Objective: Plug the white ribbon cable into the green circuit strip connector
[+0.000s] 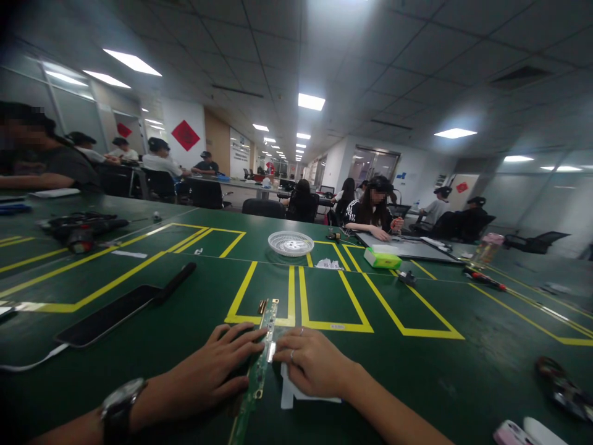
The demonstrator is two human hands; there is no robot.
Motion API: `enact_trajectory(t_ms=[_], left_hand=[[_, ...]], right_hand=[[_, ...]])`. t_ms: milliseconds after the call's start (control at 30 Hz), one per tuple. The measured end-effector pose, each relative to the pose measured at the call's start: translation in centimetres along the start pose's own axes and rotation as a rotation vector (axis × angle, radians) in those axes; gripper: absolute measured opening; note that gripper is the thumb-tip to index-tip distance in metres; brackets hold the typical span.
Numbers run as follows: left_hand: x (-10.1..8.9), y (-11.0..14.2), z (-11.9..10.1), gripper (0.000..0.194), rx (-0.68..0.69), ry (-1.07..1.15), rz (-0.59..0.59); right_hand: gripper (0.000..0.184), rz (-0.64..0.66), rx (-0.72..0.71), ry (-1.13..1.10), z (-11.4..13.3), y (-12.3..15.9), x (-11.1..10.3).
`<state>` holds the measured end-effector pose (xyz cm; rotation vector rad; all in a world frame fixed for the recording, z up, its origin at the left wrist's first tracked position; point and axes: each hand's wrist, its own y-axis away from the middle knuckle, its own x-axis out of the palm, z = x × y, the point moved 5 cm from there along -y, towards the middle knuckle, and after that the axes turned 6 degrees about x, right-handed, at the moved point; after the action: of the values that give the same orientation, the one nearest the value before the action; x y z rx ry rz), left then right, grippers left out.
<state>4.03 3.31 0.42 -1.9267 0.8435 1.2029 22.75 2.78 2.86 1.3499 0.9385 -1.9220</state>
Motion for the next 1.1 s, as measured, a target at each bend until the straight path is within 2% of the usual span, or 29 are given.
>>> enact_trajectory(t_ms=[133,233,367,467,533,633,733,933,1100], left_hand=[[0.0,0.0,0.1,0.05,-0.003,0.049,-0.015],[0.0,0.1,0.9,0.053,-0.039,0.134,-0.099],[-0.2,0.7,3.4,0.044,-0.269,0.282,-0.35],[-0.1,1.0,4.7,0.042,-0.383,0.349,-0.44],[0.0,1.0,4.8,0.043,-0.382,0.36,-0.437],[0.0,1.0,4.7,0.043,-0.375,0.365,-0.4],[-0.1,1.1,4.4,0.043,-0.376,0.371,-0.357],[-0.6,0.8,3.2,0.039,-0.279,0.339,-0.274],[-0.9,0.6,2.9,0.04,-0.239,0.287,-0.269]], right_hand=[[0.044,-0.026,0.018,0.026,-0.2,-0.3,-0.1],[0.052,-0.009,0.002,0.014,0.7,-0.9,0.0],[0.05,0.048,-0.002,-0.028,1.0,-1.4,0.1],[0.047,0.015,0.089,0.012,-1.7,-0.9,-0.2],[0.045,-0.05,0.241,0.081,-5.1,0.1,-0.5],[0.041,-0.186,0.572,0.19,-10.9,2.3,-1.2],[0.042,-0.248,0.744,0.275,-14.1,3.9,-1.5],[0.039,-0.25,0.839,0.374,-14.6,4.2,-1.3],[0.039,-0.239,0.842,0.388,-14.6,4.3,-1.2]])
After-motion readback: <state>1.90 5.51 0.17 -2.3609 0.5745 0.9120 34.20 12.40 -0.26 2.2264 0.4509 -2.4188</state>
